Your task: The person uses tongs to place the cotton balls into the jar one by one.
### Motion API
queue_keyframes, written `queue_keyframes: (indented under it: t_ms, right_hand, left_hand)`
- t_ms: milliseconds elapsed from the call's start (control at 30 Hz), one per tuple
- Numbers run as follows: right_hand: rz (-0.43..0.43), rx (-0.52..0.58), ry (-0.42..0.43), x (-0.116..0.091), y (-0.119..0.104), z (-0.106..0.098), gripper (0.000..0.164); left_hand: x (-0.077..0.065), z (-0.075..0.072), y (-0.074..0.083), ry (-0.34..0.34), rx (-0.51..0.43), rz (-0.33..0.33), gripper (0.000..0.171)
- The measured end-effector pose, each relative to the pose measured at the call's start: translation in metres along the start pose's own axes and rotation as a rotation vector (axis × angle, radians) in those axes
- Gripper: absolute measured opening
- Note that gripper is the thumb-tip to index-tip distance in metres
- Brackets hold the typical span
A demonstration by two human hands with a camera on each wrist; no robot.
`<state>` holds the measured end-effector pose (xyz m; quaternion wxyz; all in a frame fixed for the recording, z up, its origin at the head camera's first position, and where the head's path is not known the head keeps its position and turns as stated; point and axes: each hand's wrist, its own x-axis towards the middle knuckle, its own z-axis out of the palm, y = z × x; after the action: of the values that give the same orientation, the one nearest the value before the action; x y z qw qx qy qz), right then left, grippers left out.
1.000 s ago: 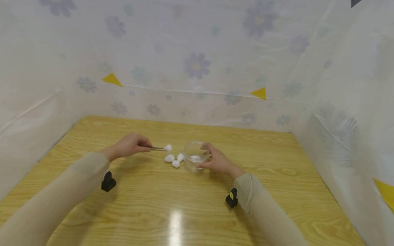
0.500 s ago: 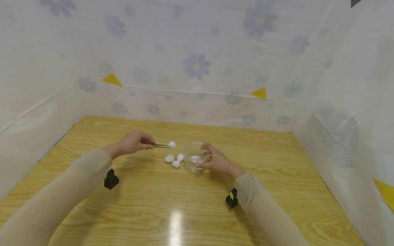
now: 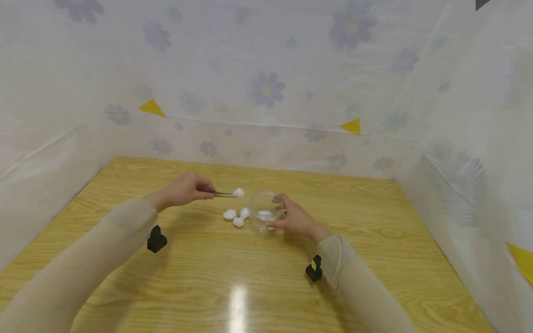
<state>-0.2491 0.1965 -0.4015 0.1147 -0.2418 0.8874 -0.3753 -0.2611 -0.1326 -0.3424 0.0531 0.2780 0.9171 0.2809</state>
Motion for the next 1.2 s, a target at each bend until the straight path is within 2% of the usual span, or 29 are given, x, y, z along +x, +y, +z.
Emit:
queue_keyframes:
  t_ms: [600,1200]
  right_hand:
    - [0.006,-0.002,-0.002,0.000,0.000,-0.001,0.079]
    - [0.001,-0.001,-0.002,0.000,0.000,0.000,0.079]
  left_hand:
    - [0.021,0.009,0.016,-0.011,-0.020,0.033,0.015]
    - [0.033,0.014,0.030,-0.029,-0.009,0.033,0.015]
